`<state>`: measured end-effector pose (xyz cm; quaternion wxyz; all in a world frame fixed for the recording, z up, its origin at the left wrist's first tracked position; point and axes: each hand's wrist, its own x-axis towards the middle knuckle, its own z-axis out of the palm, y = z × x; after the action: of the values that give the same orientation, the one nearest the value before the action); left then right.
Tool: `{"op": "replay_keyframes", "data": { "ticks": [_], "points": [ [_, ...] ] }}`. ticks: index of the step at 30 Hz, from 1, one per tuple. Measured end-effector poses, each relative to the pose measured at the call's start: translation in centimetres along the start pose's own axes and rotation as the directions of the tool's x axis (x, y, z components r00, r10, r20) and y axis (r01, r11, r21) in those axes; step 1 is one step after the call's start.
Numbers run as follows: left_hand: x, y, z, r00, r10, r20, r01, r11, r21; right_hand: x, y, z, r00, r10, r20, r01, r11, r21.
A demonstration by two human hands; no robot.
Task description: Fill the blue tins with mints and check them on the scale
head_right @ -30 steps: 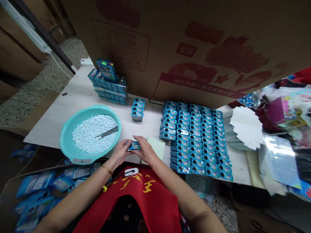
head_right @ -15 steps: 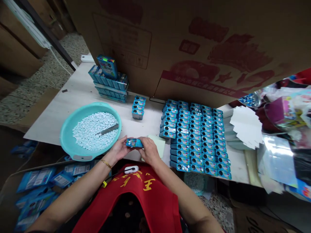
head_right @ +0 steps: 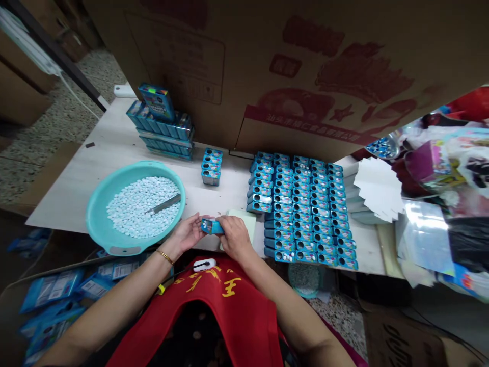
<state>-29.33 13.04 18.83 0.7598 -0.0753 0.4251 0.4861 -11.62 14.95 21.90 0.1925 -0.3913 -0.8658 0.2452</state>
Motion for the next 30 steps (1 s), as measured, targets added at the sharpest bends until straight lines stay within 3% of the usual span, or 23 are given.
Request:
{"op": "replay_keyframes", "data": {
  "ticks": [4, 10, 13, 17, 19, 21, 23, 24, 25, 26, 28, 30],
  "points": [
    [0.2, -0.3, -0.1, 0.999, -0.014, -0.032, 0.013, 1.000, -0.027, -0.3, 0.3, 0.1, 0.999, 0.040, -0.015, -0.040, 0.999, 0.030],
    [-0.3, -0.3, -0.1, 0.999, -0.002, -0.045, 0.002, 1.000, -0.007, -1.4, 2.0, 0.9, 0.969, 0.235, -0.077, -0.201, 0.931, 0.305],
    [-0.7, -0.2, -0.2, 0.999, 0.006, -0.037, -0.007, 1.000, -0.009, -2.4, 3.7, 1.8, 0.900, 0.429, -0.074, -0.329, 0.781, 0.531],
    [-1.3, 0.4, -0.8, 0.995, 0.058, -0.080, -0.055, 0.998, 0.029, -4.0, 6.4, 3.2, 0.789, 0.614, 0.007, -0.381, 0.481, 0.790],
    [-1.6, 1.5, -2.0, 0.984, 0.148, -0.103, -0.138, 0.986, 0.097, -4.6, 7.4, 3.7, 0.750, 0.661, 0.022, -0.372, 0.394, 0.840],
    [-1.9, 3.3, -3.9, 0.939, 0.313, -0.141, -0.279, 0.936, 0.216, -5.0, 8.1, 4.1, 0.729, 0.684, 0.021, -0.367, 0.365, 0.855],
    [-2.0, 5.4, -6.5, 0.846, 0.496, -0.195, -0.383, 0.820, 0.424, -5.1, 8.6, 4.2, 0.719, 0.694, 0.019, -0.374, 0.364, 0.853],
    [-2.0, 6.6, -7.9, 0.777, 0.582, -0.240, -0.375, 0.734, 0.566, -5.0, 8.8, 4.2, 0.718, 0.696, 0.016, -0.380, 0.373, 0.846],
    [-1.9, 7.6, -9.4, 0.725, 0.638, -0.261, -0.297, 0.631, 0.717, -4.9, 8.9, 4.2, 0.717, 0.697, 0.010, -0.388, 0.388, 0.836],
    [-1.7, 8.6, -10.8, 0.703, 0.665, -0.253, -0.177, 0.507, 0.843, -4.8, 9.0, 4.2, 0.721, 0.693, 0.003, -0.394, 0.407, 0.824],
    [-1.2, 10.1, -13.2, 0.718, 0.666, -0.204, 0.105, 0.186, 0.977, -4.6, 9.2, 4.1, 0.739, 0.673, -0.008, -0.401, 0.450, 0.798],
    [-0.4, 10.9, -15.0, 0.774, 0.607, -0.181, 0.286, -0.079, 0.955, -4.6, 9.4, 3.9, 0.767, 0.641, -0.007, -0.403, 0.490, 0.773]
  ]
}}
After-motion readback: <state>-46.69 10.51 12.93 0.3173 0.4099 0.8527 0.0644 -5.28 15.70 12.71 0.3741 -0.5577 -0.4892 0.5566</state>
